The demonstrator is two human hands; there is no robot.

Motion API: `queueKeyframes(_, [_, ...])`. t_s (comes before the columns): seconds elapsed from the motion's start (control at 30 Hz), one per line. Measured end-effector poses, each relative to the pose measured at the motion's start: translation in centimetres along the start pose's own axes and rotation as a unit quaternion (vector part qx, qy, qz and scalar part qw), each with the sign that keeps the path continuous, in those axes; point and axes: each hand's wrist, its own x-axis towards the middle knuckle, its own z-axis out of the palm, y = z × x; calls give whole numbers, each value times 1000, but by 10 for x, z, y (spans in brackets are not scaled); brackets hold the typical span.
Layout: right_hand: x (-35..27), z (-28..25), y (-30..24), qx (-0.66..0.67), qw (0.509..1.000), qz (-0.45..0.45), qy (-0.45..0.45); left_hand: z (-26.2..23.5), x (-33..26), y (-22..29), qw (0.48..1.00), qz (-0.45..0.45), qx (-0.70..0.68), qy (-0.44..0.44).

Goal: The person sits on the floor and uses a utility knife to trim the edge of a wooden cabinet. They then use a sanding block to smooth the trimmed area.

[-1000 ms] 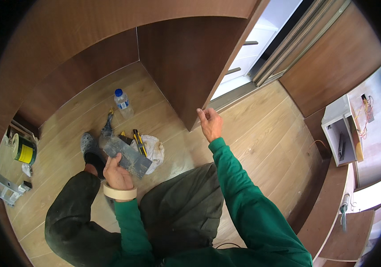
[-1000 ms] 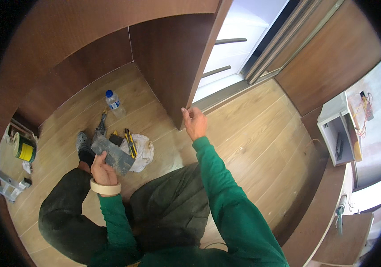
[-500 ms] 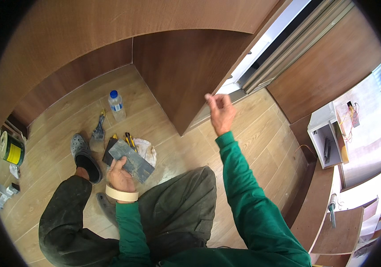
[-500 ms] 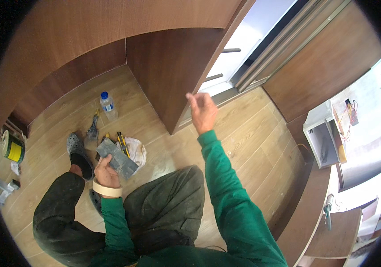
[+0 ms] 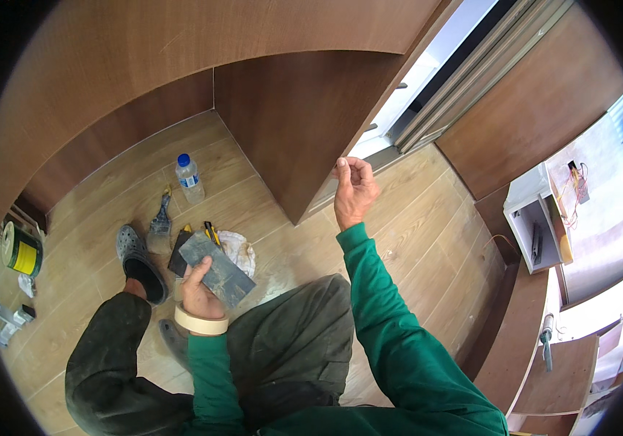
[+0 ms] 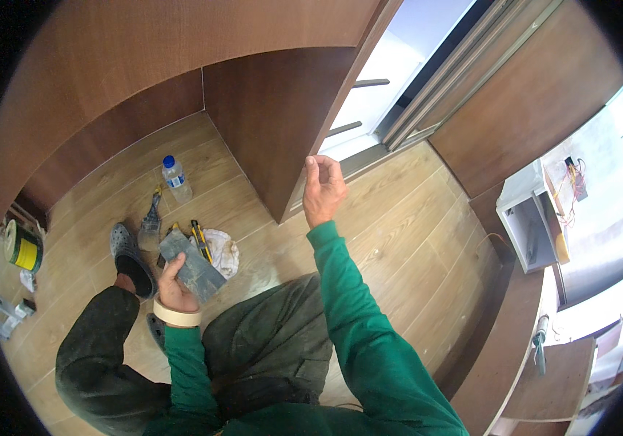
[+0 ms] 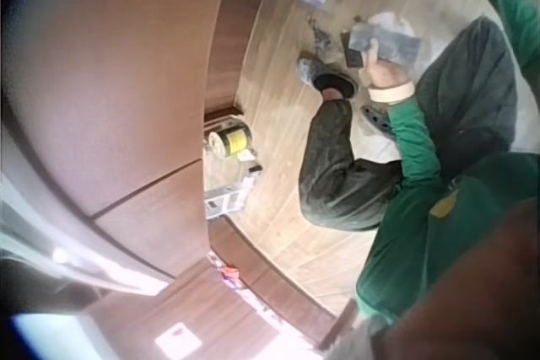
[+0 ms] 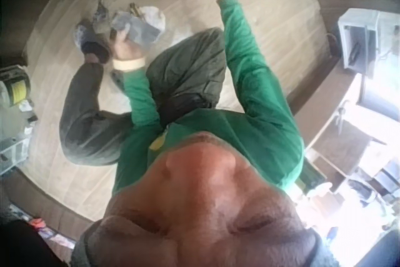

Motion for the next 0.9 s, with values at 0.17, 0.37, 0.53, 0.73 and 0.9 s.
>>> queueKeyframes(0.17, [-15, -14, 17, 80, 980, 153, -101, 30, 16, -7, 996, -81, -7, -48])
queueKeyframes(0.37, [-88, -70, 41, -25, 934, 291, -206, 97, 66, -26, 960, -78, 140, -231])
queueKeyframes(0.53, [-159, -107, 78, -131, 904, 337, -227, 134, 116, -66, 906, -50, 288, -306])
queueKeyframes(0.73, [-164, -98, 85, -253, 879, 273, -297, 179, 132, -95, 905, 24, 317, -283])
queueKeyframes(0.9, [-160, -88, 70, -317, 849, 258, -336, 169, 140, -116, 924, 83, 288, -236])
